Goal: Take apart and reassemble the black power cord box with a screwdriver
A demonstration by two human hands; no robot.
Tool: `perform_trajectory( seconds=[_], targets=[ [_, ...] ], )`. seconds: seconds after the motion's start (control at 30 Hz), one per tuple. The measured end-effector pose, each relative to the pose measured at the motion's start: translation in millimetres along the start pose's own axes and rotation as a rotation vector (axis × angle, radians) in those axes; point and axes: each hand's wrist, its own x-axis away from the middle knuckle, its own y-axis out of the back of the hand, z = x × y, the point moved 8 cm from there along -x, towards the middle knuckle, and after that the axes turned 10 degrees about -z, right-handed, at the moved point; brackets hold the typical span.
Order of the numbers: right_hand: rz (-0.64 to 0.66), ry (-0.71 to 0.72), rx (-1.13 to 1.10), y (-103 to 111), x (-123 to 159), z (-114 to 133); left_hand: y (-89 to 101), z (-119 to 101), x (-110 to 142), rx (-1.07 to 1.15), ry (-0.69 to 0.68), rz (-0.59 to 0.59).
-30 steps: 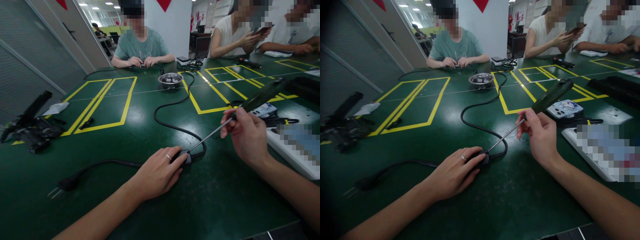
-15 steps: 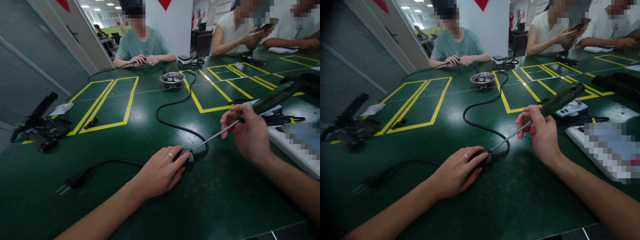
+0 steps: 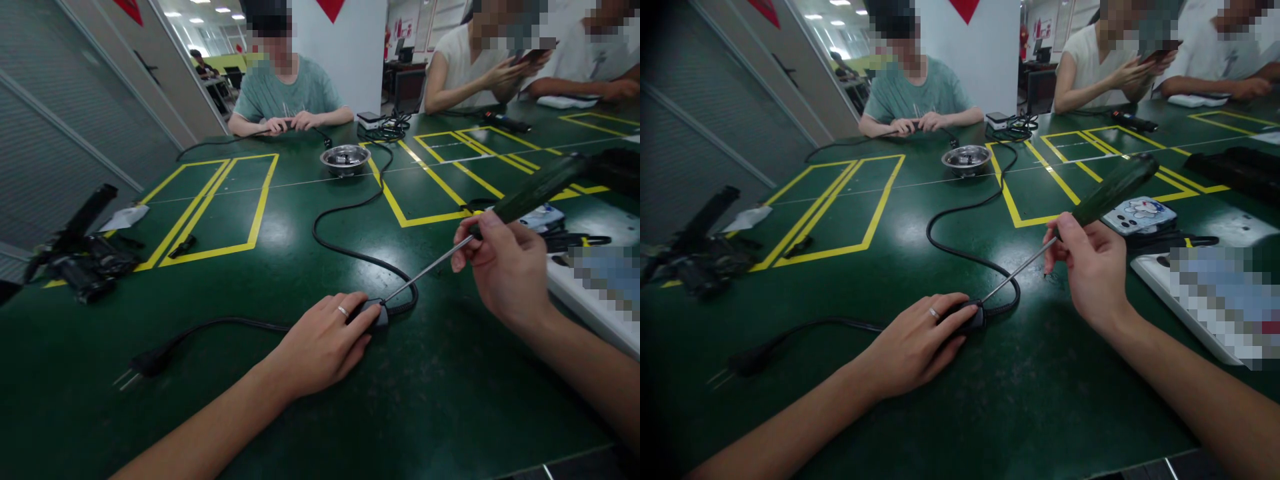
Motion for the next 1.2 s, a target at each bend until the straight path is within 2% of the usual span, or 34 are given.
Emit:
perform_trajectory(
  seconds=[0.13,0.23,0.33,0.47,0.57,0.8,1.03,1.2],
  targets=[
    [-0.042,0.061,0.087,2,0,2,-0.3,1,0,0.007,0.010,0.006],
    [-0.039,0.052,0.090,1,2,2,-1.2,1,0,0.016,0.021,0.013],
    [-0.012,-0.003,-0.002,-1,4,-1,-1.5,2,0,0.033,0.032,0.015],
    [0.097,-0.085,-0.196,-7,5,-4,-1.6,4,-1,0.069,0.053,0.020],
    [0.119,-0.080,-0.199,-7,3,-5,-1.7,5,-1,0.082,0.065,0.026],
    [0.049,-0.036,-0.082,-5,2,-3,-1.1,5,-1,0.081,0.074,0.028],
    [-0.025,-0.008,-0.086,0,-1,0,-1.0,5,-2,0.080,0.072,0.030],
    [-0.145,0.095,-0.069,12,-8,11,-1.7,6,-1,0.063,0.073,0.033]
  ],
)
